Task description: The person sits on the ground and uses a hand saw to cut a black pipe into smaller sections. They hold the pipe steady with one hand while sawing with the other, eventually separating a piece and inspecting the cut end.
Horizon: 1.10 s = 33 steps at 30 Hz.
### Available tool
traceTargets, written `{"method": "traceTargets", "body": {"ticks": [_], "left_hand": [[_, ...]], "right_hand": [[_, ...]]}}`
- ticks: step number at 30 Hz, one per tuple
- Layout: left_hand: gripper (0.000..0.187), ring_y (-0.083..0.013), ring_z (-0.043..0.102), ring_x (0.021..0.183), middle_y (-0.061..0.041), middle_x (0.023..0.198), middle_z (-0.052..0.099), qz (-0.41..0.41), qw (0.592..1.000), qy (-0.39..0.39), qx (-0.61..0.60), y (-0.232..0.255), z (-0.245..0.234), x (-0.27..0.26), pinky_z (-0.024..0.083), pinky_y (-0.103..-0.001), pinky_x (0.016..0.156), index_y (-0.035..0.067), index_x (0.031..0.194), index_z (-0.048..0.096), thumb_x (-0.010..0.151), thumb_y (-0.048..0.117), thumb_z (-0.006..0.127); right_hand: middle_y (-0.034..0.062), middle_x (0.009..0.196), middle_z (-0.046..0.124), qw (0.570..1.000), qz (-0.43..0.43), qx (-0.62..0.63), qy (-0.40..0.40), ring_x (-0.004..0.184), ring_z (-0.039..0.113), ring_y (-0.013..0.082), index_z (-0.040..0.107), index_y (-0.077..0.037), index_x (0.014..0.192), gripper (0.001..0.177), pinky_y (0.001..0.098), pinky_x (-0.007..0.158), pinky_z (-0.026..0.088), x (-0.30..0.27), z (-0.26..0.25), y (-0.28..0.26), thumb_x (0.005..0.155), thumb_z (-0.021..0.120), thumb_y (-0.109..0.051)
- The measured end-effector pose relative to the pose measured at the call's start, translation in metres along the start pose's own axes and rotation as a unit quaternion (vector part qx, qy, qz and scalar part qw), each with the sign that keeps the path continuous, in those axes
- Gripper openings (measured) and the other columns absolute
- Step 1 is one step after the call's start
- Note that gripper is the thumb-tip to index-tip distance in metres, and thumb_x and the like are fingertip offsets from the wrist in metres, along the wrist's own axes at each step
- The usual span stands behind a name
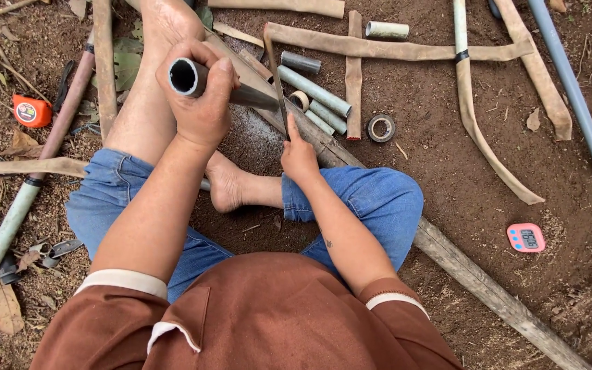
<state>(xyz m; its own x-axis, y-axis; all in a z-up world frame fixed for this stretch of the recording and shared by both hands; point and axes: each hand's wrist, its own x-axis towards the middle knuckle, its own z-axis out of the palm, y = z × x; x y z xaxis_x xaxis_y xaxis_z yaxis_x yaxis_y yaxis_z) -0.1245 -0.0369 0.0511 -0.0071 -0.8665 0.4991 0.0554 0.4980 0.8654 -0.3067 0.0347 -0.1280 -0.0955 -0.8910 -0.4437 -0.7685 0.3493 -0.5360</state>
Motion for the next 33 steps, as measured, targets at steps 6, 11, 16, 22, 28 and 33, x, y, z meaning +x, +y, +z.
{"method": "traceTargets", "body": {"ticks": [6, 11, 16, 22, 28, 33], "left_hand": [[0.019, -0.0164, 0.059, 0.065, -0.010, 0.085, 0.061, 0.065, 0.996, 0.048, 0.024, -0.004, 0.007, 0.006, 0.055, -0.029, 0.062, 0.004, 0.099, 0.049, 0.104, -0.010, 0.061], [0.025, -0.0145, 0.057, 0.063, -0.004, 0.078, 0.053, 0.088, 0.984, 0.114, 0.101, 0.007, 0.011, 0.021, 0.051, -0.028, 0.062, 0.006, 0.097, 0.048, 0.111, 0.008, 0.068], [0.023, -0.0151, 0.050, 0.068, -0.004, 0.084, 0.050, 0.113, 0.974, 0.152, 0.125, 0.007, 0.012, 0.032, 0.049, -0.030, 0.068, 0.007, 0.097, 0.048, 0.110, 0.011, 0.067], [0.017, -0.0144, 0.049, 0.077, -0.003, 0.091, 0.053, 0.128, 0.973, 0.162, 0.107, 0.004, 0.014, 0.042, 0.048, -0.030, 0.075, 0.009, 0.101, 0.050, 0.108, 0.004, 0.065], [0.018, -0.0144, 0.051, 0.075, -0.004, 0.089, 0.056, 0.129, 0.972, 0.167, 0.105, 0.004, 0.016, 0.044, 0.049, -0.030, 0.073, 0.006, 0.098, 0.053, 0.110, 0.009, 0.066], [0.020, -0.0146, 0.055, 0.069, -0.005, 0.085, 0.055, 0.114, 0.978, 0.153, 0.085, 0.002, 0.013, 0.042, 0.050, -0.029, 0.065, 0.007, 0.099, 0.050, 0.111, 0.009, 0.066]], "right_hand": [[0.0200, 0.130, 0.075, 0.999, 0.011, 0.049, -0.019, 0.106, 0.077, 0.0288, 0.005, -0.022, 0.174, 0.083, 0.0386, 0.098, 0.063, -0.006, -0.008, -0.008, 0.106, 0.049, -0.004], [0.0235, 0.097, 0.078, 0.998, -0.032, 0.049, 0.023, 0.071, 0.075, 0.0312, 0.007, -0.015, 0.174, 0.081, 0.0444, 0.074, 0.064, -0.008, 0.001, -0.003, 0.106, 0.049, -0.004], [0.0291, 0.100, 0.077, 0.995, -0.070, 0.058, 0.043, 0.076, 0.076, 0.0383, 0.012, -0.006, 0.172, 0.080, 0.0479, 0.077, 0.063, -0.004, 0.011, 0.005, 0.102, 0.051, -0.002], [0.0303, 0.104, 0.076, 0.993, -0.073, 0.080, 0.040, 0.079, 0.077, 0.0366, 0.007, -0.005, 0.172, 0.079, 0.0452, 0.080, 0.066, -0.004, 0.011, 0.003, 0.104, 0.048, -0.003], [0.0307, 0.101, 0.077, 0.990, -0.086, 0.084, 0.077, 0.078, 0.075, 0.0438, 0.016, -0.008, 0.171, 0.079, 0.0523, 0.074, 0.058, 0.001, 0.021, 0.013, 0.101, 0.051, -0.005], [0.0313, 0.110, 0.076, 0.990, -0.059, 0.113, 0.054, 0.090, 0.077, 0.0424, 0.013, -0.010, 0.172, 0.080, 0.0487, 0.083, 0.060, 0.001, 0.020, 0.013, 0.101, 0.049, -0.005]]}}
